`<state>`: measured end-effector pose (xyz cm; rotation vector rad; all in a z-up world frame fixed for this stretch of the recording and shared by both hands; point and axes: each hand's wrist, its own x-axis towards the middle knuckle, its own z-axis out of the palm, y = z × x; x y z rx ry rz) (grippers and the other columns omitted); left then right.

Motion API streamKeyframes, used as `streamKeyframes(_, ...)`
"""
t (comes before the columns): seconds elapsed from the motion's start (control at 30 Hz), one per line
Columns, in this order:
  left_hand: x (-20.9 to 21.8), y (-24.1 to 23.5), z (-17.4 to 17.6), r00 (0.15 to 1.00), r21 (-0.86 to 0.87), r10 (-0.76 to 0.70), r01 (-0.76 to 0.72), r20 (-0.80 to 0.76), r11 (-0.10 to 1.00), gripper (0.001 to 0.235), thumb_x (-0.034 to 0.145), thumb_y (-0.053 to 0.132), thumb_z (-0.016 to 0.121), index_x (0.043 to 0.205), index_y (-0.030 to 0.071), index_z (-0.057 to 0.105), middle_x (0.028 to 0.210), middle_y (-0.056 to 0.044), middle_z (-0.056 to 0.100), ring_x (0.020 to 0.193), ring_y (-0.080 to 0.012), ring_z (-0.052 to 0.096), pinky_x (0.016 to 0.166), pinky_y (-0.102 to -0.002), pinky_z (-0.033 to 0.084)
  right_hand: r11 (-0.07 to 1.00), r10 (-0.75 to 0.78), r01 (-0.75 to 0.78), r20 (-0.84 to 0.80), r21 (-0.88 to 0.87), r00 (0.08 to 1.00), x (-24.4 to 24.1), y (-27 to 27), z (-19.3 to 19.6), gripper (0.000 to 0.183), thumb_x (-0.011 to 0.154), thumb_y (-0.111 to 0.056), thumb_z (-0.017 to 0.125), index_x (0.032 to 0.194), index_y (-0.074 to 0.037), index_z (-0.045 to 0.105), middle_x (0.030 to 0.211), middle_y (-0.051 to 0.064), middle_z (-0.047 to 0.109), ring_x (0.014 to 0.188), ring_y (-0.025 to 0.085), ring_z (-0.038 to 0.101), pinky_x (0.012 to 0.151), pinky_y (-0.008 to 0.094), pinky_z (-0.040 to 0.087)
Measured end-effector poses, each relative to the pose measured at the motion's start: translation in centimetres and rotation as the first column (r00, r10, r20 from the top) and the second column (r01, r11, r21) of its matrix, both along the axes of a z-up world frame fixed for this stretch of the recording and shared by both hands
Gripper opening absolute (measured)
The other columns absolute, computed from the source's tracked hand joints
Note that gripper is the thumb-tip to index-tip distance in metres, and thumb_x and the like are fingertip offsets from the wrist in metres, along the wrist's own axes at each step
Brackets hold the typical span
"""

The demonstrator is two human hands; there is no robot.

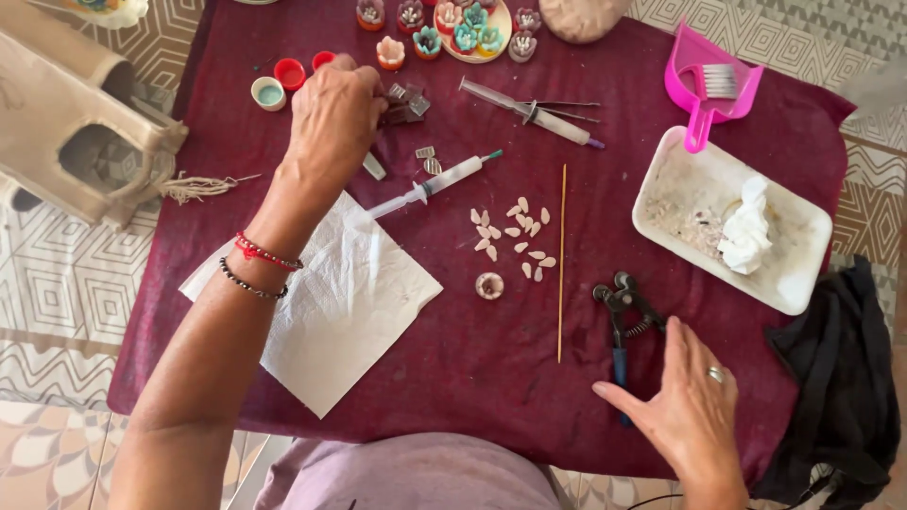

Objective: Assembling small craft flowers by attaching petals to a base using tools

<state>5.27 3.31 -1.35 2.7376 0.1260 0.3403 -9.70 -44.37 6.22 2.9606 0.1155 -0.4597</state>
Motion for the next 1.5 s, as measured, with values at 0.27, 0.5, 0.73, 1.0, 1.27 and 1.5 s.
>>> streamKeyframes(0.27,-2.3,-2.1,2.8,0.971,-0.339,0.095,-0.016,0.219,0.941,0.011,0.080,0.007,0.069,0.069,0.007,0.069,0.061,-0.007,0.070,0.051,-0.0185,0.063,0.046,-0.038,0.045,0.988,0.018,-0.048,0.204,0.144,0.979,-0.1,0.1,-0.2,0.090,0.068,-0.039,0.075,0.147,-0.002,0.055,0.129,0.018,0.061,0.120,0.042,0.058,0.094,0.057,0.052)
streamKeyframes(0.5,-6.8,-8.5,6.3,0.975,-0.990,-0.215,-0.017,-0.048,0.142,0.035,0.091,-0.005,0.068,0.125,-0.002,0.064,0.094,-0.014,0.075,0.074,-0.0182,0.074,0.065,-0.026,0.066,0.301,-0.333,0.304,-0.199,0.904,0.922,-0.9,4.7,0.9,0.027,0.091,-0.009,0.069,0.115,0.003,0.074,0.099,0.010,0.076,0.072,0.017,0.066,0.068,0.029,0.057)
streamKeyframes(0.73,-9.9,-14.2,5.3,0.895,-0.940,-0.441,-0.206,-0.069,-0.272,0.010,0.091,-0.001,0.068,0.098,-0.004,0.062,0.086,-0.028,0.077,0.071,-0.0314,0.078,0.056,-0.033,0.061,-0.301,0.045,0.637,-0.656,0.710,0.753,-3.0,8.9,-1.0,0.018,0.090,-0.003,0.061,0.106,0.003,0.055,0.078,0.010,0.050,0.057,0.014,0.044,0.048,0.031,0.039)
streamKeyframes(1.0,-10.7,-16.8,5.2,0.829,-0.951,-0.542,-0.262,-0.134,-0.166,0.017,0.086,-0.004,0.065,0.100,0.001,0.058,0.077,-0.022,0.076,0.056,-0.0245,0.073,0.047,-0.026,0.053,-0.114,0.113,0.703,-0.693,0.703,0.712,-4.2,9.5,-0.1,0.028,0.086,-0.015,0.059,0.109,-0.002,0.049,0.081,0.005,0.045,0.067,0.016,0.044,0.063,0.032,0.041)
streamKeyframes(1.27,-11.2,-18.2,3.2,0.843,-0.949,-0.523,-0.256,-0.126,-0.182,0.015,0.083,-0.007,0.064,0.092,0.003,0.059,0.071,-0.022,0.075,0.050,-0.0229,0.070,0.043,-0.025,0.051,-0.123,0.136,0.709,-0.696,0.694,0.705,-5.2,9.2,-1.0,0.031,0.084,-0.018,0.057,0.110,-0.003,0.048,0.083,0.005,0.043,0.069,0.015,0.040,0.063,0.031,0.037)
streamKeyframes(1.5,-11.3,-18.3,3.2,0.840,-0.942,-0.519,-0.286,-0.157,-0.178,0.014,0.084,-0.009,0.063,0.093,-0.001,0.057,0.070,-0.025,0.074,0.049,-0.0257,0.070,0.045,-0.027,0.057,-0.191,0.113,0.725,-0.719,0.662,0.686,-5.7,8.9,-2.1,0.032,0.083,-0.014,0.058,0.110,-0.001,0.049,0.080,0.005,0.041,0.068,0.015,0.038,0.059,0.030,0.034)
